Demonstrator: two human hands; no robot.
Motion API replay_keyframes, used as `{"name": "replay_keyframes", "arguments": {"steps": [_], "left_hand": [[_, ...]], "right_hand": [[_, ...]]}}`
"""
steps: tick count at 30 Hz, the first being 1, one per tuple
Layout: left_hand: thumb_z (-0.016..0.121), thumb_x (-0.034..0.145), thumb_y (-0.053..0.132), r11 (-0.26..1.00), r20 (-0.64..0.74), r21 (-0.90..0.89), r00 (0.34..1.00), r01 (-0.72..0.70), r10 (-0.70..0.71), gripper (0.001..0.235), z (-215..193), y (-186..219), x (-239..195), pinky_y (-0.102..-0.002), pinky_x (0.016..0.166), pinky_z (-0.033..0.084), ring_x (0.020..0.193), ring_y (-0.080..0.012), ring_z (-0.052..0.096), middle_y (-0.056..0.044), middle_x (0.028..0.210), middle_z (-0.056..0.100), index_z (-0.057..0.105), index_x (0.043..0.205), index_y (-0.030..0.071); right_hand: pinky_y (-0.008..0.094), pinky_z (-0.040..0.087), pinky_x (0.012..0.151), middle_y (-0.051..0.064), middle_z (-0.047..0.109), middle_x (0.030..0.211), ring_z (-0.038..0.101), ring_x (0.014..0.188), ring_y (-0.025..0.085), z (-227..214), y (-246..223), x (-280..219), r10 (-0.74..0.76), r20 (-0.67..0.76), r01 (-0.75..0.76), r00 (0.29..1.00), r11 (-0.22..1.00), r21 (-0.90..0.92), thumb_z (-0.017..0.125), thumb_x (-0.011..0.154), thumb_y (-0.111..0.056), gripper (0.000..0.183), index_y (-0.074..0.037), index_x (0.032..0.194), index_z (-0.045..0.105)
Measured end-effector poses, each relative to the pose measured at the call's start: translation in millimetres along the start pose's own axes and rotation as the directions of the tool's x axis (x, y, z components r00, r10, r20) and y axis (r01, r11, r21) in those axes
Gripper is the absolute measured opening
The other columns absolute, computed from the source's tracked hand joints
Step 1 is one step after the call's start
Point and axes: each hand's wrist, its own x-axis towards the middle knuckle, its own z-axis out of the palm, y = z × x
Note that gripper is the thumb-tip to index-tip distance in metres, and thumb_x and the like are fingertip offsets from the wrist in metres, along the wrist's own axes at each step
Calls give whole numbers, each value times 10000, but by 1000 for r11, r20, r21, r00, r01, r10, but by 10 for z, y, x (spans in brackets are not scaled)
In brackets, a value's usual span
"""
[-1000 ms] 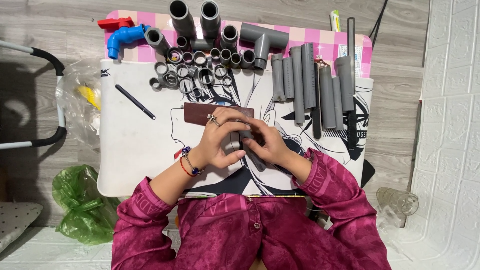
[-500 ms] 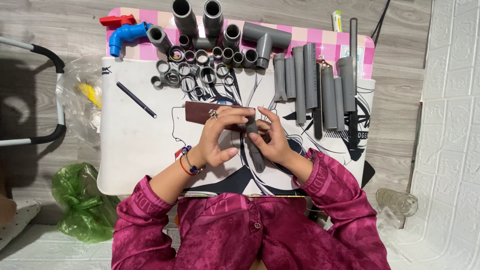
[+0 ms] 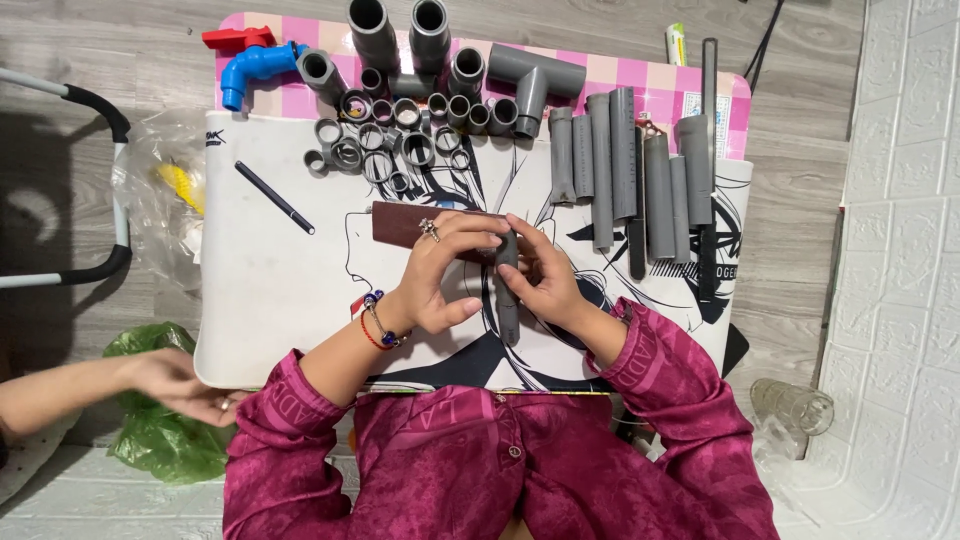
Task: The person smooths the edges of a gray PVC pipe using a sanding block. They hold the pipe with one hand and rub the sanding block against the cut end, rotating the pipe to smooth the entire circumference.
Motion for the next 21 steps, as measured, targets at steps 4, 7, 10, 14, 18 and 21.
{"name": "replay_keyframes", "arguments": {"steps": [4,7,10,14,18,21], "left_hand": [[483,730,490,1000,-6,1,1000,3,-3,526,-3,-49,-19,-404,768,394,877,-331,561,-152,1030,582,544,1011,49],[486,740,496,1000,-4,16,1000,-16,16,539,2,-68,-24,-394,771,399,871,-329,561,-150,1004,581,546,1011,34],[476,754,512,998,-29,45,999,-35,37,550,-16,-56,-26,-395,764,405,877,-319,570,-141,993,583,553,1007,30],[497,787,469,996,-96,47,992,-77,81,496,-72,-26,-36,-423,755,417,867,-332,562,-147,947,568,543,1013,30],[488,796,471,993,-70,95,995,-68,75,444,-143,-63,-116,-365,771,404,898,-249,573,-70,957,559,510,1056,112],[481,817,482,987,-104,133,989,-87,101,410,-101,-113,-177,-349,750,409,849,-200,577,-22,959,559,482,1086,171]], "right_hand": [[263,514,550,153,575,873,604,712,166,-15,39,-13,11,-7,-11,1000,1000,-6,526,811,-52,530,-27,1293,308],[318,529,611,211,571,971,618,796,244,-37,141,-51,-41,-6,41,999,999,-25,538,795,-34,584,-28,1314,270],[377,511,698,211,537,1091,582,920,291,18,70,-21,-137,2,135,991,976,-169,589,771,-65,504,23,1228,396],[387,485,777,191,523,1090,534,975,262,-4,42,-4,-141,71,147,987,986,-82,518,834,-95,476,-3,1249,304],[342,488,720,159,543,965,567,870,236,-234,377,-97,-150,-3,148,989,981,-125,525,819,-115,540,-28,1278,253],[319,473,705,152,541,920,563,832,212,-319,423,-79,-171,-11,167,985,971,-169,523,824,-129,569,-35,1307,236]]}}
